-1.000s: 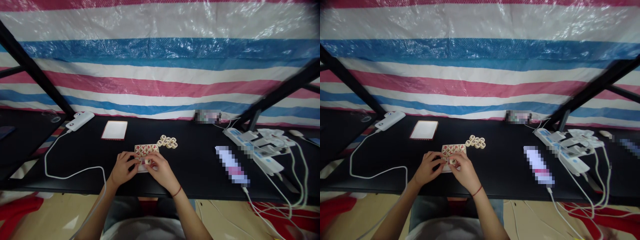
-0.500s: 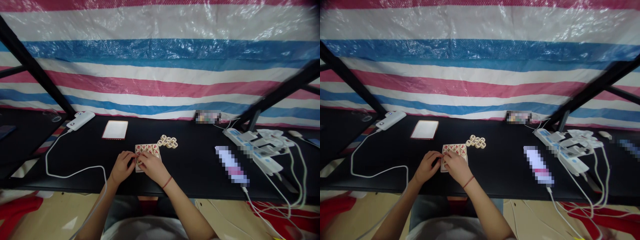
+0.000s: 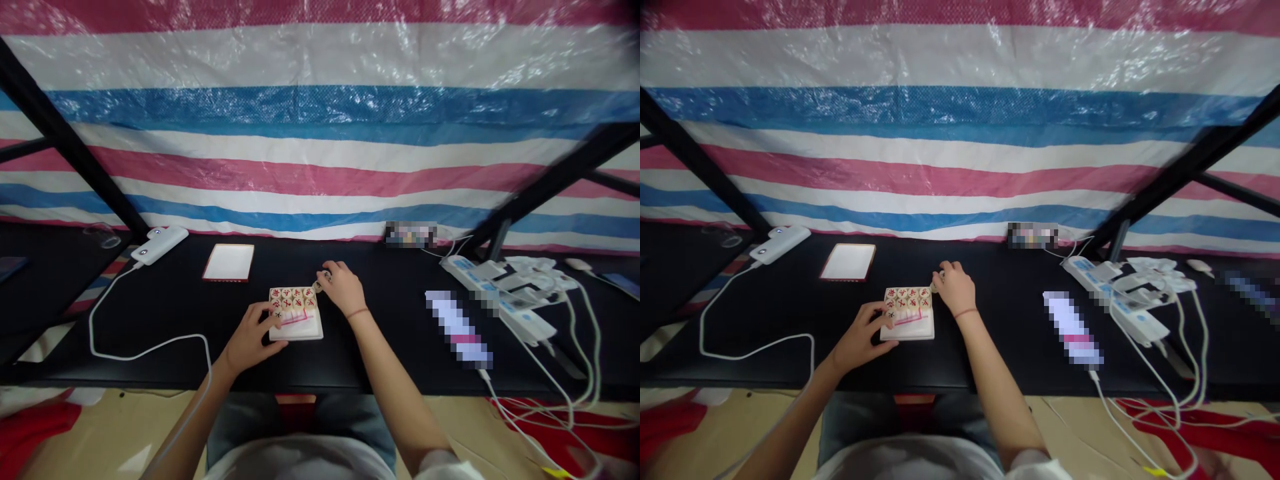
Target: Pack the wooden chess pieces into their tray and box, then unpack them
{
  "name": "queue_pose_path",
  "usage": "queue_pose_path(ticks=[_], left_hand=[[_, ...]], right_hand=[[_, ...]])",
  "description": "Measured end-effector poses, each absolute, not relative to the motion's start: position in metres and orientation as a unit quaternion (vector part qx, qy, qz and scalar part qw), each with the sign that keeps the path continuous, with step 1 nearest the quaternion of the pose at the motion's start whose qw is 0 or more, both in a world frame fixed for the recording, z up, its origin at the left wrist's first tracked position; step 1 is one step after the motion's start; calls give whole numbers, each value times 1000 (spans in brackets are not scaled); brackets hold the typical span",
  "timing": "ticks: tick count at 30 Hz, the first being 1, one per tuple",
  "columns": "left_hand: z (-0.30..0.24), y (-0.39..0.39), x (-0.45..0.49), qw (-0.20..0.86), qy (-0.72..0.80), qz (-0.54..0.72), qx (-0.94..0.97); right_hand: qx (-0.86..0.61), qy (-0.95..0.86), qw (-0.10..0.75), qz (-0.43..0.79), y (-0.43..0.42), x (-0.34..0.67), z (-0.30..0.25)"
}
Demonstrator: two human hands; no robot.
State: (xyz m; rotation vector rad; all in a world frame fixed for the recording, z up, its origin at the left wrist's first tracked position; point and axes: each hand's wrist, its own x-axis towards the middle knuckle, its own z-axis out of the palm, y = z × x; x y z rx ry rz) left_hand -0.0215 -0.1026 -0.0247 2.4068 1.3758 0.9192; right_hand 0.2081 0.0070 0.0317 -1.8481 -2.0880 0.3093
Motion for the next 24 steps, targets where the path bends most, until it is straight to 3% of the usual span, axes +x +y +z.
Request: queue_pose_path(ticks=[3,6,24], left_hand=[[-25,-99,-21,119,461,309,824],[-25,-96,-20,124,460,303,826],[-24,-68,-8,136,449,307,828]], right_hand=[[-689,-712,46,127,33,208,35],[-690,-707,-10,154,46,204,38],[-693,-696,-12,185,67,211,44]])
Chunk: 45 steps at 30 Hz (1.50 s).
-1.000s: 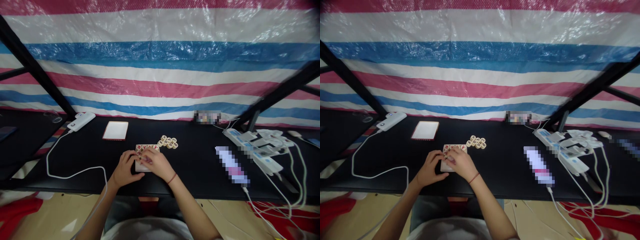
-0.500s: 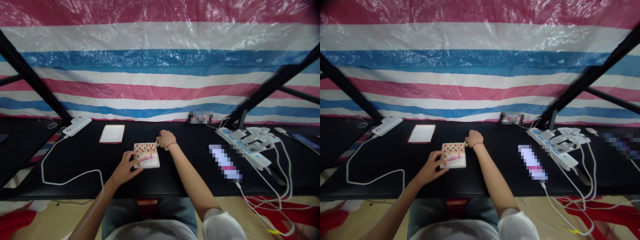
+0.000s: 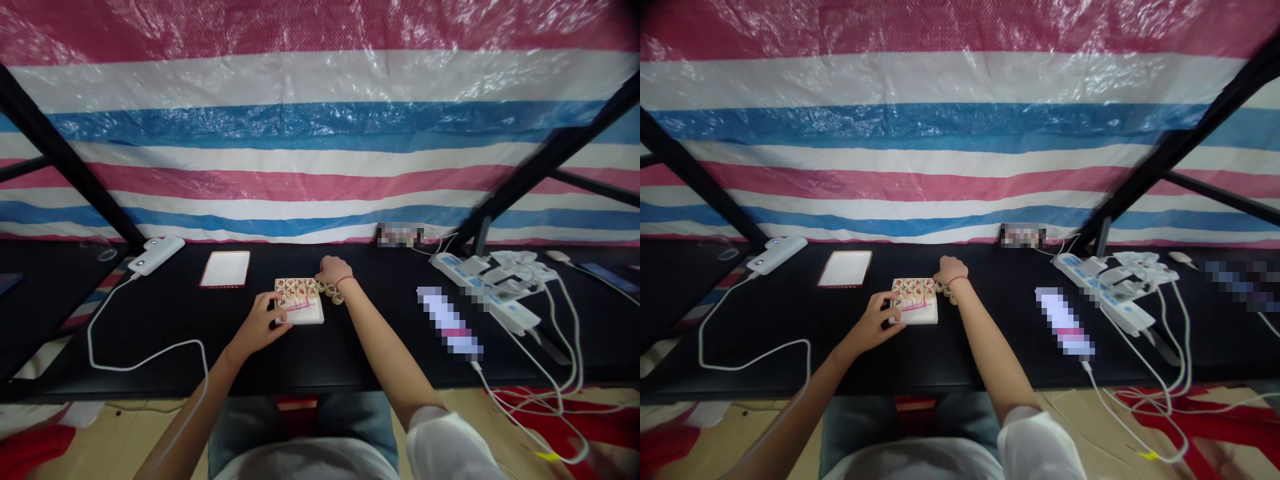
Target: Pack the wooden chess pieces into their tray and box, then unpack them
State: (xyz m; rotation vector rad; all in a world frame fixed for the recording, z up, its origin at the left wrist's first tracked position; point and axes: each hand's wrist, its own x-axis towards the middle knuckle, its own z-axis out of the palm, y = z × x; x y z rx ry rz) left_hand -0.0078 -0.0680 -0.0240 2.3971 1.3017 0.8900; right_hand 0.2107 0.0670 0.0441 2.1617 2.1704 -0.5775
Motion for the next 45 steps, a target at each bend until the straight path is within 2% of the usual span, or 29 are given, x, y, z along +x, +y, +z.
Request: queue_pose_path(ticks=[5,11,14,17,22,28,32,37,41,45], left_hand=[[-27,-68,-8,127,470,316,814],[-28,-63,-8,129,497,324,795],[-16,-47,-11,145,522,376,751],[3,-20,-12,170,514,417,730],[14,15,-3,195,443,379,789],[2,15,-1,165,442,376,797],[5,6,-6,159,429,375,806],[9,0,-4,147,410,279,856],[3,0,-3,159,413,214,871],[-4,2,-4,153,418,212,870]], right_hand=[[682,708,-71,-169,63,220,43],[543,737,-309,-259,48,207,30],[479,725,-391,-303,39,192,22],[452,710,-453,-295,31,180,19],[439,704,-464,-312,22,174,19],[433,658,-457,-412,22,174,8],[454,607,-510,-407,28,181,2],[485,546,-566,-381,36,189,0],[506,581,-538,-341,33,189,4],[486,668,-484,-289,24,189,15]])
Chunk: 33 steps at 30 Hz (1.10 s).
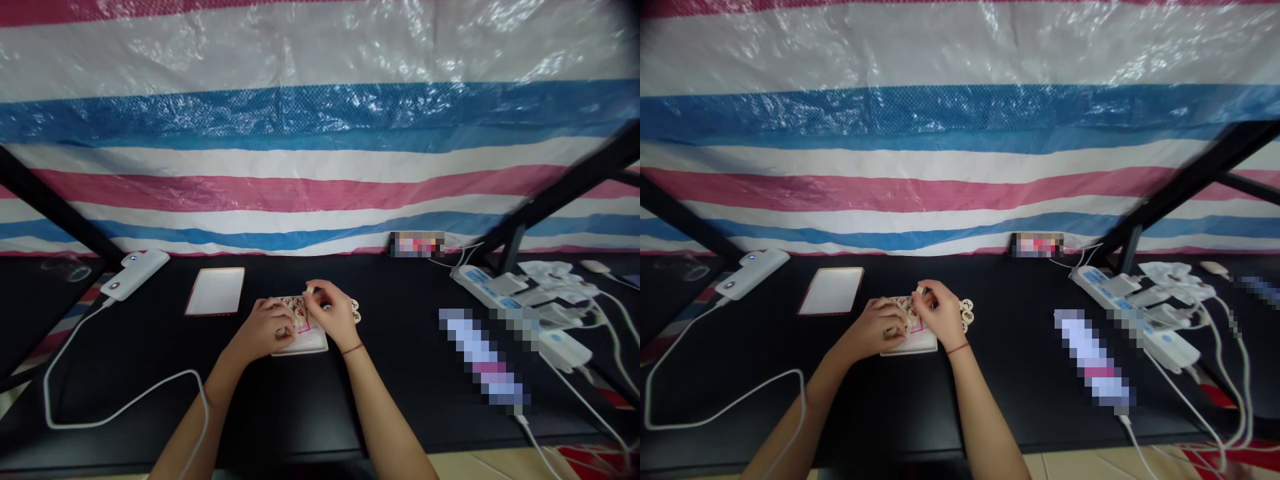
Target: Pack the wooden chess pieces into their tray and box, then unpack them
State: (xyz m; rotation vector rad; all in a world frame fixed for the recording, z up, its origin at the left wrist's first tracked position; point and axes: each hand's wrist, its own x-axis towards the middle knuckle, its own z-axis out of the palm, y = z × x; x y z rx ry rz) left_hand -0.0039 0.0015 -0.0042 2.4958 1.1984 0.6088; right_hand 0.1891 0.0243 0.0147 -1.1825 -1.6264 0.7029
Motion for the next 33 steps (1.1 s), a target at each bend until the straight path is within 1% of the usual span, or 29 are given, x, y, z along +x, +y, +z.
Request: queue_pose_path(ticks=[4,8,11,15,19,24,27,30,33], left_hand=[[-2,0,-6,138,439,205,864],[1,-1,-9,133,454,225,852],[-5,0,-14,161,451,237,845],[-20,4,-21,195,456,238,835],[-30,6,-23,192,459,251,830],[-32,6,-23,186,468,233,831],[-33,7,-23,182,469,231,833],[-35,7,-23,169,468,236,835],[-33,5,-18,164,473,235,833]], right_hand=[[-387,-773,431,257,13,190,22],[-340,-821,370,271,2,192,18],[-341,-841,322,271,-4,190,12],[-340,-858,295,248,-6,184,5],[-355,-867,281,206,-5,183,2],[-381,-878,249,150,-6,185,1],[-396,-878,228,139,-8,183,2],[-382,-874,251,164,-9,182,4],[-396,-839,324,187,-5,192,7]])
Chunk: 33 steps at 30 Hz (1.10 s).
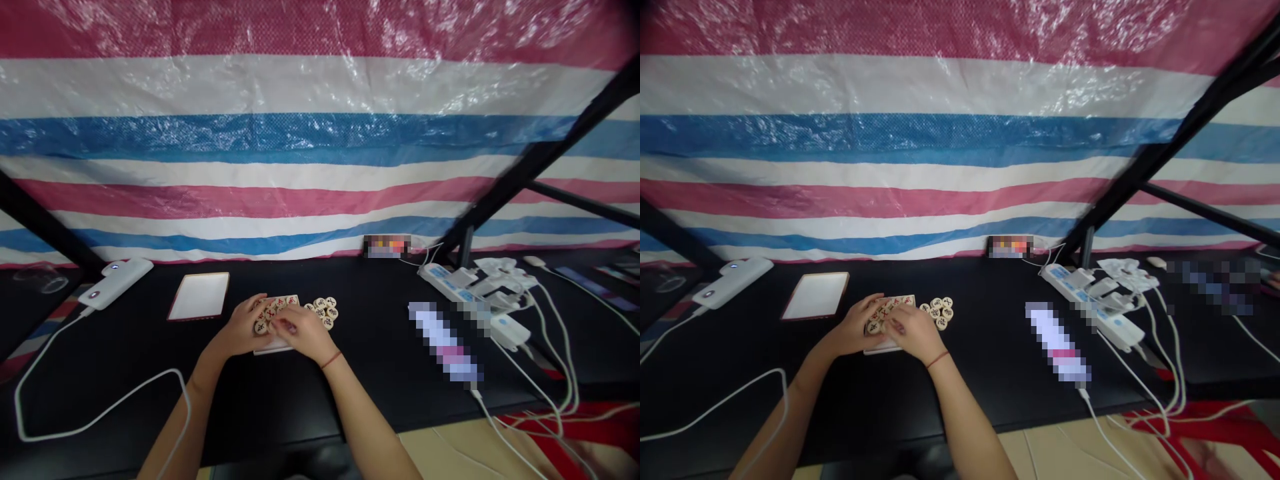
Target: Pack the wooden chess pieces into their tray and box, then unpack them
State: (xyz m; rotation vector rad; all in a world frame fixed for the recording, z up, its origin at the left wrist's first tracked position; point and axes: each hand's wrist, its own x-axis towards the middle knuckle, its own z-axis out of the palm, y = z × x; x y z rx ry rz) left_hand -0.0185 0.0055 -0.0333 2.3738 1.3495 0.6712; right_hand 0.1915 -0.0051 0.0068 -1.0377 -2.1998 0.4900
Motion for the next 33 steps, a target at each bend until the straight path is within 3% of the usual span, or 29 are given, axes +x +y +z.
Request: queue_pose_path(ticks=[3,5,12,16,33], left_hand=[[-30,2,-11,170,490,229,824],[-28,1,-7,169,503,222,818],[-29,0,-4,168,511,211,816],[-29,-1,-6,176,515,215,811],[-33,0,-6,160,503,206,824]], right_hand=[[-510,-755,383,152,3,213,9],[-596,-702,370,121,10,229,11],[-643,-746,95,146,33,254,25],[-637,-753,6,163,44,249,36],[-643,-748,-56,157,73,234,35]])
